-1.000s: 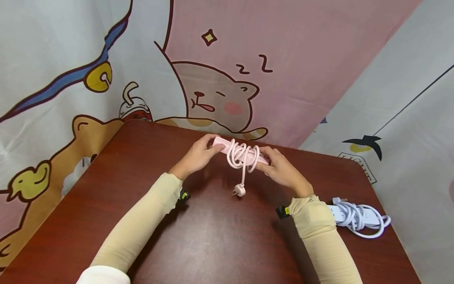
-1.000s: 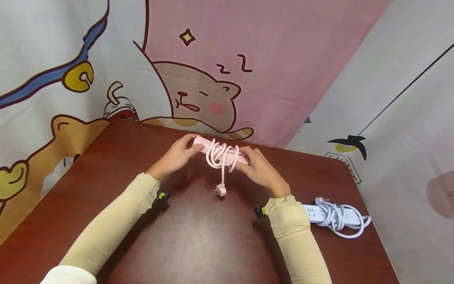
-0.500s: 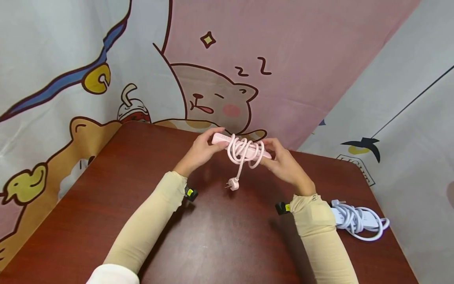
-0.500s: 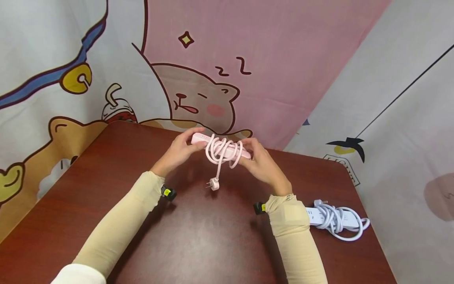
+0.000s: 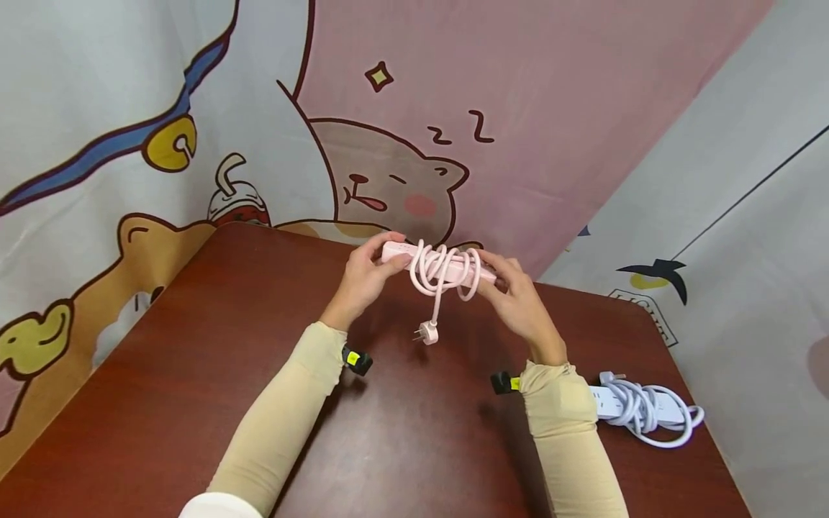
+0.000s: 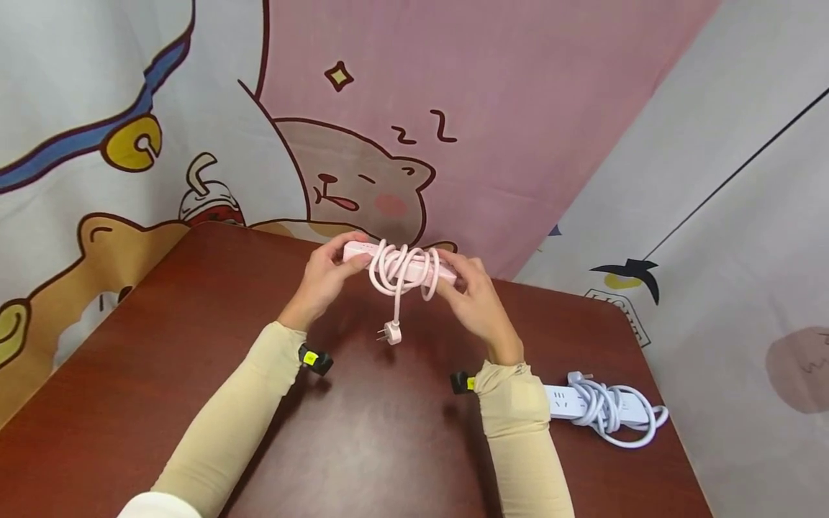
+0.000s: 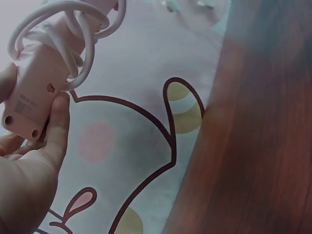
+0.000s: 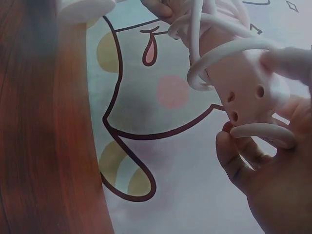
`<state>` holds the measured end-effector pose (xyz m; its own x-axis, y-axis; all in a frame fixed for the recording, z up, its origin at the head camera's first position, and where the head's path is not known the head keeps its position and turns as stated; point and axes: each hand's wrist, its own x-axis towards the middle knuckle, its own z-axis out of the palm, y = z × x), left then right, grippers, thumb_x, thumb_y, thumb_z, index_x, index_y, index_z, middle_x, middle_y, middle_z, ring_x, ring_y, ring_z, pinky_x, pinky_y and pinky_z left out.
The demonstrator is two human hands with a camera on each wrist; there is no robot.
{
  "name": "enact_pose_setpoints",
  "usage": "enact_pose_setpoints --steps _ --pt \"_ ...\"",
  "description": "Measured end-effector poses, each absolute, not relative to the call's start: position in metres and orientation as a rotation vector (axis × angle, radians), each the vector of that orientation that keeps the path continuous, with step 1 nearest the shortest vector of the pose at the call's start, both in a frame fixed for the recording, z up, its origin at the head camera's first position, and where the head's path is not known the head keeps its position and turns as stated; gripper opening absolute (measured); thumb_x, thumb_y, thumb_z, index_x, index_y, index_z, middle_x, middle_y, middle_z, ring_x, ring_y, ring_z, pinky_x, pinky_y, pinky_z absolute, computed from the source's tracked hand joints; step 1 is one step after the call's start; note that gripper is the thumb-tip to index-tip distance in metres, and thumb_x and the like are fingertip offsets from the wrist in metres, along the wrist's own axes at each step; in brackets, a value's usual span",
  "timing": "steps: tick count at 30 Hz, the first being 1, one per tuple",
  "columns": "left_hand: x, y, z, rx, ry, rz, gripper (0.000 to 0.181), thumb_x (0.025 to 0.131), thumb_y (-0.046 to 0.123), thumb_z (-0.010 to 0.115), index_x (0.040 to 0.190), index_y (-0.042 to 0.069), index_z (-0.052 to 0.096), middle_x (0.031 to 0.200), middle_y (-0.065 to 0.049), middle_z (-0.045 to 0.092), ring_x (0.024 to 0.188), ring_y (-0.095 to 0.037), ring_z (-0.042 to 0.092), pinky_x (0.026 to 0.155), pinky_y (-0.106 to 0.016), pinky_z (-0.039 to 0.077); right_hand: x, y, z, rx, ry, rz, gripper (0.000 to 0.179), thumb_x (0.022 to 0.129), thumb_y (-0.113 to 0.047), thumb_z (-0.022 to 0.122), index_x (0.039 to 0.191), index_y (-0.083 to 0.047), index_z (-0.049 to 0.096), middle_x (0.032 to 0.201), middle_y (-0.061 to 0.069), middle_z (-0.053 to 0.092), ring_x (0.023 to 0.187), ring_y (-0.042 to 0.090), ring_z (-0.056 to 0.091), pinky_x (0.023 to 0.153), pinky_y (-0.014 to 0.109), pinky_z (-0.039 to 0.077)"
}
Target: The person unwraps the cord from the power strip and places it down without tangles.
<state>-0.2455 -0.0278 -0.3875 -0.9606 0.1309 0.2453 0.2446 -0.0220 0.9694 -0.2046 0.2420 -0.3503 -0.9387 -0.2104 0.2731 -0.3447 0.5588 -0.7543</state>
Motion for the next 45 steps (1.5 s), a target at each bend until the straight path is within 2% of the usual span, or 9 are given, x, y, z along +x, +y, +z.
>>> enact_pose_setpoints --steps 5,8,17,20,30,35,38,41,45 --pt "-0.243 -0.032 -0.389 -0.433 -2.104 -2.154 0.038 0.094 0.015 0.074 0.130 0.009 0.063 0.119 -0.014 0.066 0.099 -0.010 0.064 0.080 -0.015 0.053 -0.203 0.235 -0.361 0.495 -2.514 1.308 0.040 0.100 -0.012 0.057 0.140 -0.014 0.063 0.131 0.013 0.065 0.107 0.011 0.047 0.086 0.022 0.042" --pt "-0.240 -0.034 -0.392 -0.424 -2.103 -2.160 0.039 0.093 0.012 0.074 0.130 0.009 0.063 0.118 -0.015 0.067 0.097 -0.008 0.064 0.079 -0.015 0.053 -0.200 0.230 -0.371 0.491 -2.465 1.289 0.039 0.101 -0.011 0.055 0.139 -0.011 0.064 0.133 0.014 0.067 0.105 0.009 0.047 0.085 0.021 0.040" --pt "-0.243 -0.031 -0.393 -0.482 -2.033 -2.245 0.042 0.093 0.007 0.072 0.133 0.005 0.061 0.121 -0.015 0.064 0.098 -0.007 0.064 0.081 -0.015 0.054 -0.192 0.226 -0.373 0.455 -2.339 1.402 0.040 0.097 -0.009 0.067 0.137 -0.012 0.065 0.134 0.013 0.066 0.107 0.008 0.048 0.082 0.010 0.045" --pt "-0.244 -0.031 -0.393 -0.473 -1.990 -2.287 0.043 0.093 0.004 0.072 0.134 0.001 0.060 0.119 -0.014 0.064 0.096 -0.007 0.064 0.081 -0.015 0.055 -0.189 0.225 -0.369 0.467 -2.323 1.351 0.045 0.096 -0.008 0.070 0.139 -0.013 0.063 0.133 0.012 0.067 0.107 0.004 0.054 0.080 0.009 0.048" --pt "-0.242 -0.032 -0.393 -0.484 -1.908 -2.333 0.041 0.093 0.003 0.071 0.132 0.000 0.059 0.112 -0.007 0.064 0.094 -0.007 0.064 0.081 -0.016 0.056 -0.186 0.220 -0.363 0.468 -2.253 1.069 0.053 0.086 -0.008 0.080 0.136 -0.013 0.065 0.136 0.008 0.067 0.109 0.021 0.057 0.077 0.010 0.047" --pt "-0.243 -0.030 -0.393 -0.484 -1.897 -2.302 0.045 0.092 0.001 0.071 0.134 -0.005 0.056 0.118 -0.015 0.066 0.094 -0.006 0.064 0.081 -0.015 0.055 -0.184 0.216 -0.360 0.450 -2.228 1.031 0.054 0.084 -0.010 0.083 0.135 -0.010 0.066 0.131 0.009 0.068 0.105 0.023 0.057 0.076 0.010 0.050" --pt "-0.243 -0.031 -0.394 -0.482 -1.893 -2.290 0.046 0.092 0.000 0.071 0.135 -0.007 0.055 0.122 -0.020 0.065 0.096 -0.006 0.064 0.082 -0.015 0.055 -0.183 0.210 -0.359 0.417 -2.164 0.975 0.050 0.084 -0.011 0.083 0.131 -0.009 0.068 0.132 0.011 0.067 0.109 0.028 0.055 0.087 0.013 0.044" --pt "-0.243 -0.031 -0.394 -0.479 -1.891 -2.275 0.046 0.092 0.001 0.072 0.134 -0.005 0.055 0.124 -0.020 0.064 0.097 -0.006 0.064 0.083 -0.015 0.055 -0.180 0.199 -0.357 0.366 -2.064 0.897 0.039 0.086 -0.011 0.082 0.122 -0.006 0.071 0.124 0.014 0.068 0.106 0.034 0.052 0.088 0.025 0.040" --pt "-0.243 -0.031 -0.394 -0.477 -1.889 -2.249 0.046 0.092 0.003 0.073 0.133 -0.004 0.056 0.124 -0.021 0.064 0.099 -0.007 0.063 0.083 -0.014 0.054 -0.175 0.177 -0.351 0.381 -1.989 0.811 0.019 0.088 -0.011 0.079 0.104 -0.001 0.074 0.093 0.015 0.069 0.087 0.034 0.053 0.077 0.036 0.040"
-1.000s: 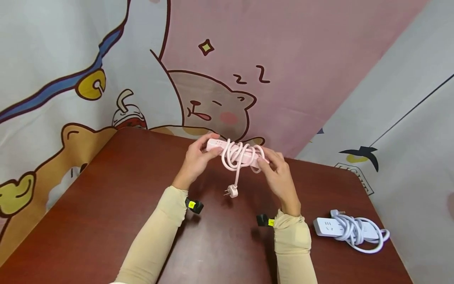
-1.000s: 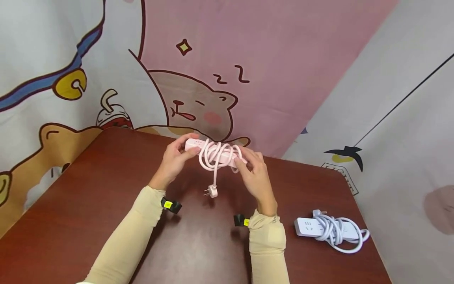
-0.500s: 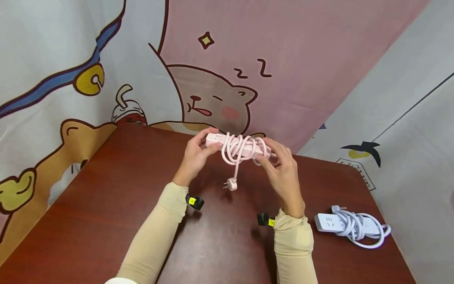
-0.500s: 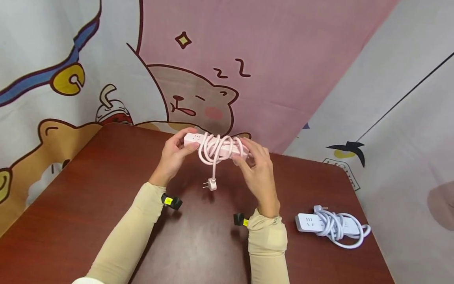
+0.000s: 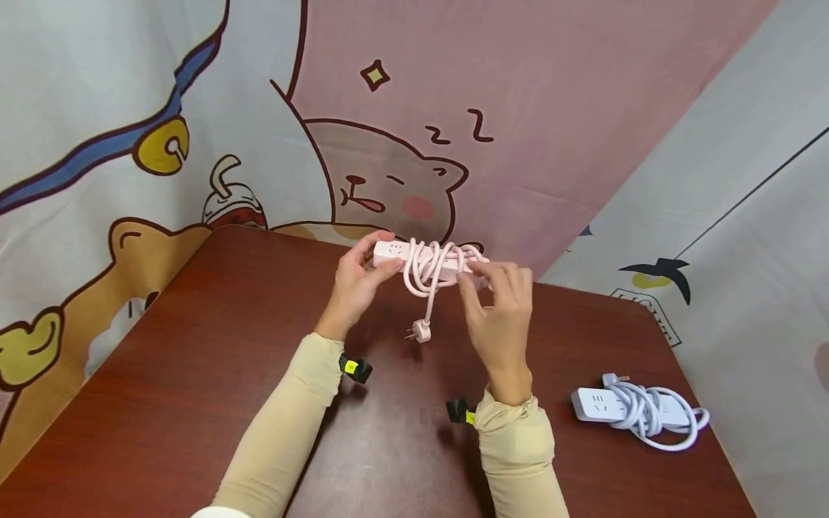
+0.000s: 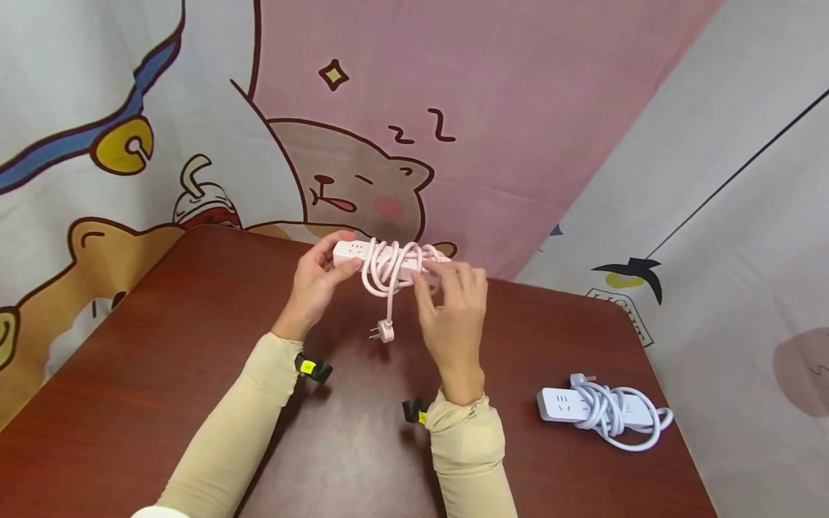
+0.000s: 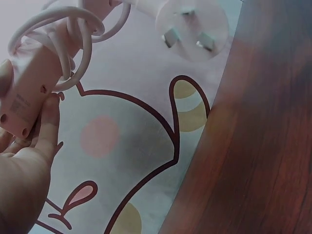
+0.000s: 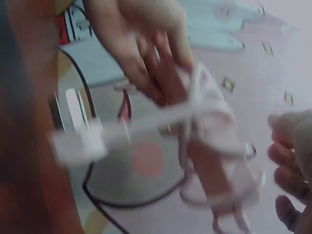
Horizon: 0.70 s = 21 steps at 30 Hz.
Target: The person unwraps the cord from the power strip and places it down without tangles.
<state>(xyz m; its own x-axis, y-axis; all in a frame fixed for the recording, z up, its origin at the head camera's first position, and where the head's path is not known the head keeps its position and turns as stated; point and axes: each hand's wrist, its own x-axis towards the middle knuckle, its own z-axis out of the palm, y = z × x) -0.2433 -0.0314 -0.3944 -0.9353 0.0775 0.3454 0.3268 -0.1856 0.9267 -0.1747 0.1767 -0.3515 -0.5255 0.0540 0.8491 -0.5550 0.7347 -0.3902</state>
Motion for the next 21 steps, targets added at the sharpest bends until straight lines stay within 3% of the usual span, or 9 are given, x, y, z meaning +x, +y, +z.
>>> enact_pose_setpoints --steps 4,11,21 --pt "-0.242 -0.031 -0.394 -0.478 -1.892 -2.228 0.045 0.092 0.004 0.073 0.133 -0.003 0.056 0.125 -0.021 0.064 0.100 -0.007 0.063 0.084 -0.014 0.054 -0.168 0.157 -0.353 0.381 -2.061 0.754 0.014 0.090 -0.016 0.078 0.094 -0.004 0.074 0.078 0.010 0.068 0.074 0.026 0.059 0.069 0.038 0.046" --pt "-0.242 -0.030 -0.395 -0.465 -1.896 -2.209 0.046 0.092 0.005 0.074 0.134 -0.004 0.056 0.125 -0.017 0.064 0.101 -0.009 0.062 0.084 -0.014 0.054 -0.161 0.143 -0.361 0.244 -2.219 0.666 0.028 0.085 -0.030 0.084 0.097 -0.008 0.073 0.081 0.006 0.068 0.074 0.023 0.064 0.062 0.039 0.051" --pt "-0.243 -0.030 -0.395 -0.441 -1.894 -2.191 0.046 0.092 0.004 0.074 0.133 -0.004 0.056 0.126 -0.016 0.064 0.102 -0.009 0.062 0.084 -0.014 0.054 -0.167 0.144 -0.364 0.344 -2.215 0.645 0.017 0.085 -0.013 0.080 0.096 -0.004 0.071 0.080 0.007 0.066 0.075 0.022 0.061 0.065 0.038 0.051"
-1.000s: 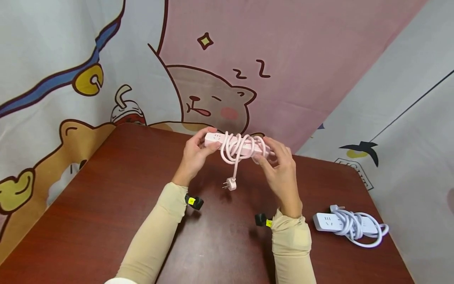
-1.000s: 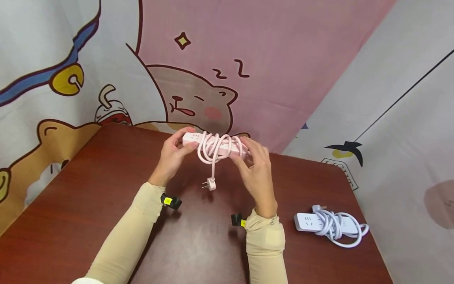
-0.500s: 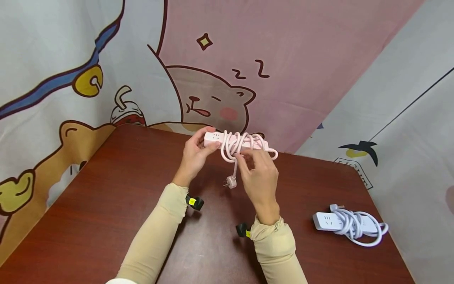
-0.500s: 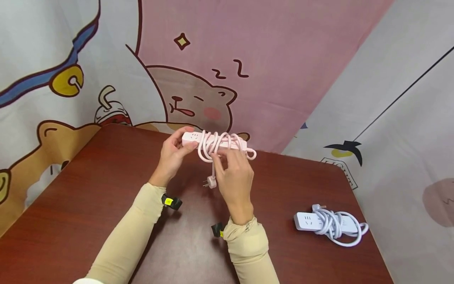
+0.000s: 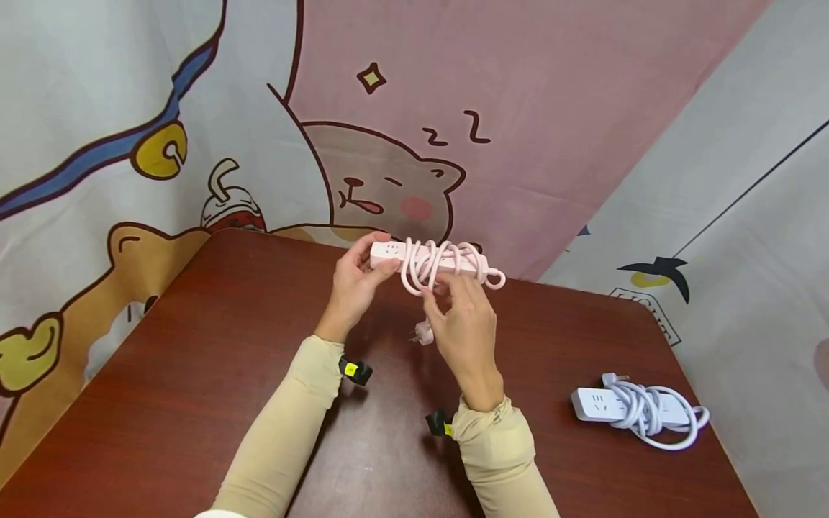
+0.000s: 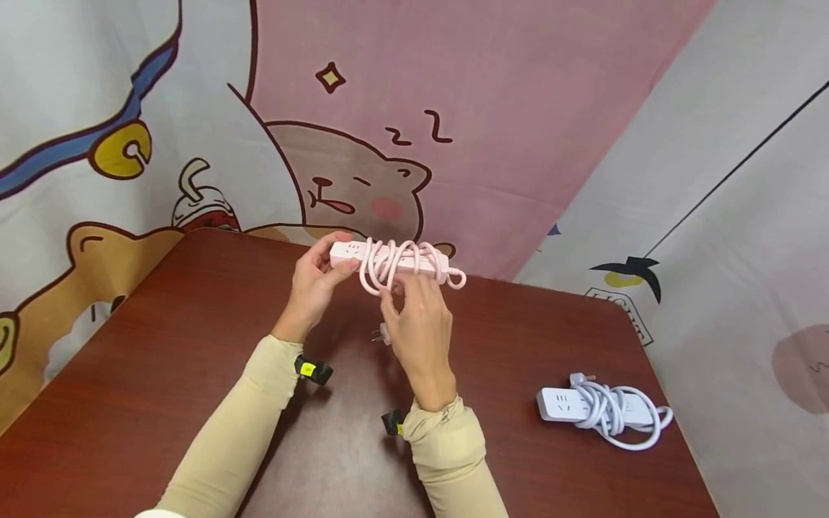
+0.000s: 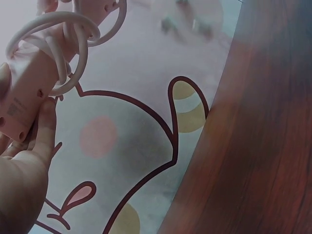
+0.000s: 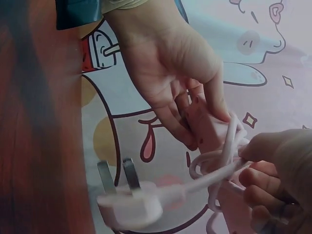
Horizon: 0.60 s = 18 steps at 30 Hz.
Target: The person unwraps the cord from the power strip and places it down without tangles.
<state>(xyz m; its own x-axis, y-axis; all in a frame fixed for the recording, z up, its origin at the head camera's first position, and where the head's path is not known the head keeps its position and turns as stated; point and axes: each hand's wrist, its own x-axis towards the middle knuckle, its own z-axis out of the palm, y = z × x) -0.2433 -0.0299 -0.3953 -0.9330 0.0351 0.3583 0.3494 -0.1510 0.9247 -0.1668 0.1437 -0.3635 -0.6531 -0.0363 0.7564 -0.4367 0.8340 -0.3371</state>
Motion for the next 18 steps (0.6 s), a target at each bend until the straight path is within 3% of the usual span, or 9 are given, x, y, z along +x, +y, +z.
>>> enact_pose_setpoints --steps 9,18 --pt "-0.243 -0.031 -0.395 -0.446 -1.880 -2.163 0.044 0.090 0.002 0.075 0.131 -0.001 0.058 0.121 -0.016 0.064 0.098 -0.008 0.062 0.080 -0.014 0.054 -0.164 0.154 -0.352 0.471 -2.214 0.623 0.013 0.090 -0.004 0.069 0.101 0.001 0.069 0.080 0.010 0.063 0.071 0.022 0.059 0.061 0.035 0.050" --pt "-0.243 -0.032 -0.394 -0.469 -1.908 -2.172 0.045 0.090 0.002 0.075 0.132 -0.002 0.057 0.123 -0.020 0.063 0.098 -0.008 0.062 0.080 -0.013 0.054 -0.161 0.174 -0.342 0.519 -2.246 0.633 0.018 0.100 -0.006 0.061 0.115 0.002 0.067 0.098 0.016 0.063 0.082 0.028 0.060 0.072 0.040 0.053"
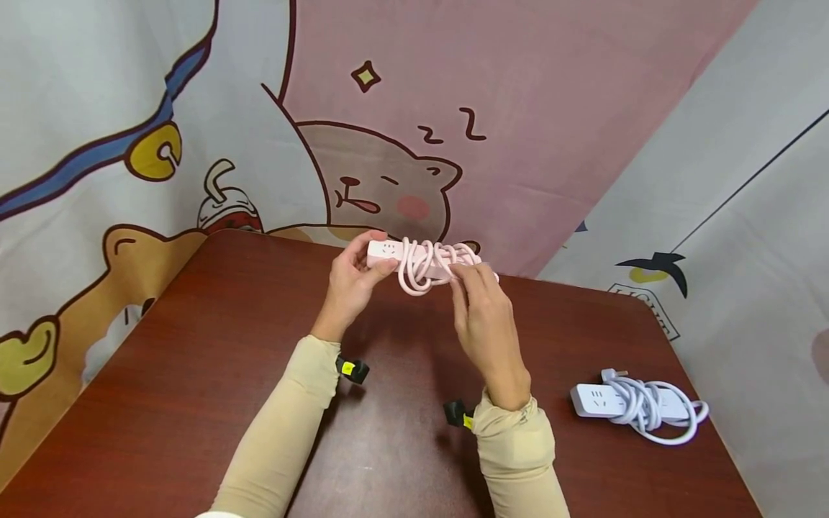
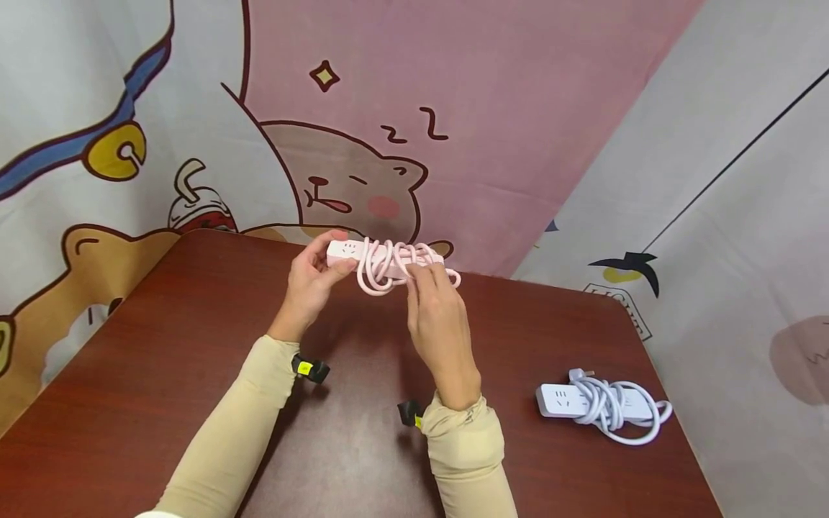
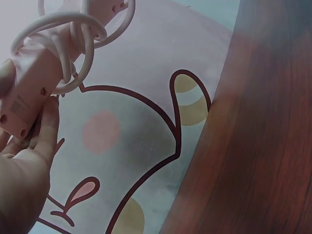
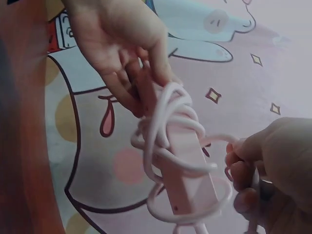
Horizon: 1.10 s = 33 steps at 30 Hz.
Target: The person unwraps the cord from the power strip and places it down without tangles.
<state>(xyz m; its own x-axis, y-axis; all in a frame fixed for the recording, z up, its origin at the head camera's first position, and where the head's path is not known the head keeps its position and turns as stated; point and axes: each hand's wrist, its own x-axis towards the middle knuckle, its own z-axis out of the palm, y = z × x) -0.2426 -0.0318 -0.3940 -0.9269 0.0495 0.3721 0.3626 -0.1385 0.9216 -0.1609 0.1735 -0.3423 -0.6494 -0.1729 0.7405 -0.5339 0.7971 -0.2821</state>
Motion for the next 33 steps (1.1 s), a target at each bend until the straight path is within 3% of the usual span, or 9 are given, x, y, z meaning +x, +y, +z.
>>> enact_pose_setpoints --steps 9,19,33 --pt "-0.242 -0.031 -0.395 -0.502 -1.953 -2.189 0.046 0.089 0.001 0.076 0.131 0.000 0.058 0.122 -0.021 0.064 0.096 -0.010 0.062 0.080 -0.015 0.055 -0.168 0.192 -0.342 0.496 -2.186 0.682 0.018 0.099 -0.003 0.062 0.113 0.001 0.073 0.094 0.016 0.065 0.082 0.028 0.062 0.070 0.038 0.051" --pt "-0.244 -0.036 -0.398 -0.603 -2.053 -2.195 0.045 0.089 0.003 0.077 0.131 0.005 0.060 0.114 -0.010 0.065 0.094 -0.011 0.062 0.078 -0.017 0.056 -0.169 0.210 -0.337 0.519 -2.214 0.657 0.015 0.097 -0.004 0.066 0.107 -0.004 0.077 0.092 0.012 0.068 0.081 0.025 0.064 0.068 0.034 0.051" --pt "-0.242 -0.040 -0.399 -0.791 -2.153 -2.174 0.045 0.090 0.003 0.075 0.131 0.007 0.059 0.124 -0.013 0.063 0.094 -0.014 0.062 0.080 -0.020 0.057 -0.170 0.235 -0.334 0.564 -2.252 0.786 0.013 0.095 -0.007 0.070 0.104 -0.006 0.079 0.091 0.006 0.073 0.078 0.013 0.062 0.071 0.014 0.043"
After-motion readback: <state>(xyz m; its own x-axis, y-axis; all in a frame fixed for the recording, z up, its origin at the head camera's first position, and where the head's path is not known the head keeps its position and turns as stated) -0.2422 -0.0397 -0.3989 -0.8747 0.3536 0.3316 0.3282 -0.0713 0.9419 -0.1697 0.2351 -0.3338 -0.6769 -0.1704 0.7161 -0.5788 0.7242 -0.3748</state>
